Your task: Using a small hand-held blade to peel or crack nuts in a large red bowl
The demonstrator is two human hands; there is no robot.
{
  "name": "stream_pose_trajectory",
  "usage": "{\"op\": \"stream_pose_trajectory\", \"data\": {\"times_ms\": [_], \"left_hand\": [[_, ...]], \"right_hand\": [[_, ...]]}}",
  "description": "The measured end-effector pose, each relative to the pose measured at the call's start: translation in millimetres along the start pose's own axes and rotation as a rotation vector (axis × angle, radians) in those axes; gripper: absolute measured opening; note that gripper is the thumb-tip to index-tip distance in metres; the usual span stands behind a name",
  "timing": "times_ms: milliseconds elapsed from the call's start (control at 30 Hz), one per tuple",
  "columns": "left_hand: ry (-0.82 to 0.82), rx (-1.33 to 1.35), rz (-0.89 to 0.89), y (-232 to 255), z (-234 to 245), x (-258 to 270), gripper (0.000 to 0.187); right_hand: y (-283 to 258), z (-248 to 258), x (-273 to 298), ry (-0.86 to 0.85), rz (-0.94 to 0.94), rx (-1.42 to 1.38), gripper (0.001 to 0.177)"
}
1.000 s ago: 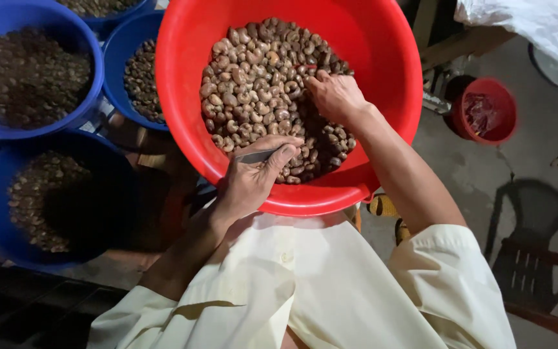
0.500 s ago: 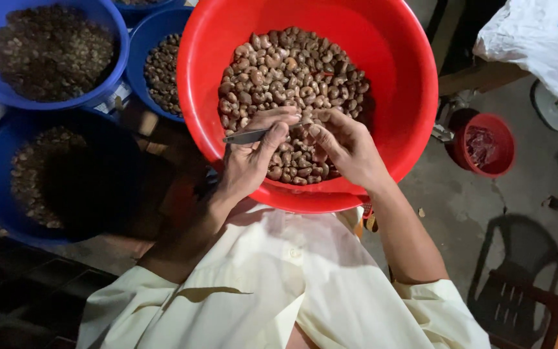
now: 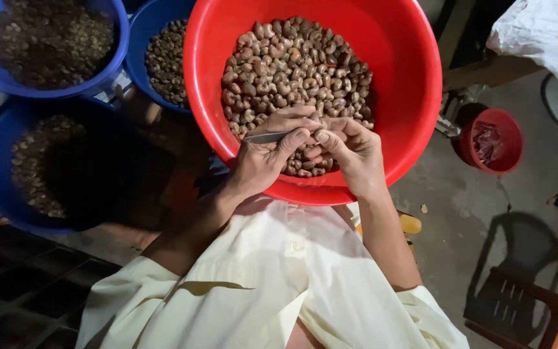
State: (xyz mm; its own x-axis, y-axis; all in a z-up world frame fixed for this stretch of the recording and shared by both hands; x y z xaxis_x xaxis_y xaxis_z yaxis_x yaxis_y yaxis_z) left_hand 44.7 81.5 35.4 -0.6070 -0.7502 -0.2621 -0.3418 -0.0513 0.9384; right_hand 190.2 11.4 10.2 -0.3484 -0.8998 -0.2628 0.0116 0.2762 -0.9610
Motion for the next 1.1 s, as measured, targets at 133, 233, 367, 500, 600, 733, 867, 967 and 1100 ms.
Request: {"op": "stream_pose_trajectory", "data": {"times_ms": [133, 233, 367, 500, 600, 733, 867, 967, 1100], "left_hand": [[0.03, -0.004, 0.02, -3.3, 0.6, -2.5, 0.022], [0.005, -0.018, 0.036, -0.7, -2.7, -4.1, 0.022], [-0.03, 0.0, 0.061, -6.1, -3.1, -4.1, 0.024], [-0.066, 0.015, 0.069, -2.8, -5.6, -4.0, 0.024], [-0.081, 0.015, 0.075, -2.7, -7.0, -3.0, 0.023], [-0.081, -0.002, 0.07, -9.7, -4.5, -1.5, 0.024], [-0.063, 0.0, 0.074, -10.1, -1.6, -0.5, 0.025], [-0.056, 0.09, 0.113, -15.7, -2.2, 1.4, 0.024], [-0.06, 0.044, 0.076, -10.1, -2.5, 0.7, 0.024]], "right_hand": [[11.6, 6.4, 7.0, 0.011, 0.008, 0.014, 0.02], [14.0, 9.6, 11.0, 0.023, 0.028, 0.032, 0.022], [8.8, 9.3, 15.1, 0.036, 0.051, 0.037, 0.022], [3.5, 7.3, 16.1, 0.061, 0.064, 0.007, 0.022], [7.2, 6.5, 18.6, 0.046, 0.061, 0.027, 0.023], [10.6, 7.7, 20.3, 0.035, 0.076, 0.047, 0.024], [11.2, 4.5, 21.4, 0.015, 0.08, 0.053, 0.026], [-2.1, -5.8, 16.8, -0.047, 0.072, 0.085, 0.028], [2.2, -6.6, 19.2, -0.059, 0.07, 0.086, 0.027]]}}
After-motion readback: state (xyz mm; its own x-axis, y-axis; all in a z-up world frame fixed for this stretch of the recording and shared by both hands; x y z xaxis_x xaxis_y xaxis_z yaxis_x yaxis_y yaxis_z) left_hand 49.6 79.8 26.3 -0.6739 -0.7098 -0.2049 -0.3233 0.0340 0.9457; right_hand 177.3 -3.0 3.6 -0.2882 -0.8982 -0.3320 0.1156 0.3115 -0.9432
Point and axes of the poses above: each hand's wrist, its own x-axis away from the middle knuckle, its own z-axis out of the back of the hand, y = z × x, the point moved 9 cm from there along -x, towards the middle knuckle, and after that the axes turned 15 degrees about z, right-handed, at the moved point
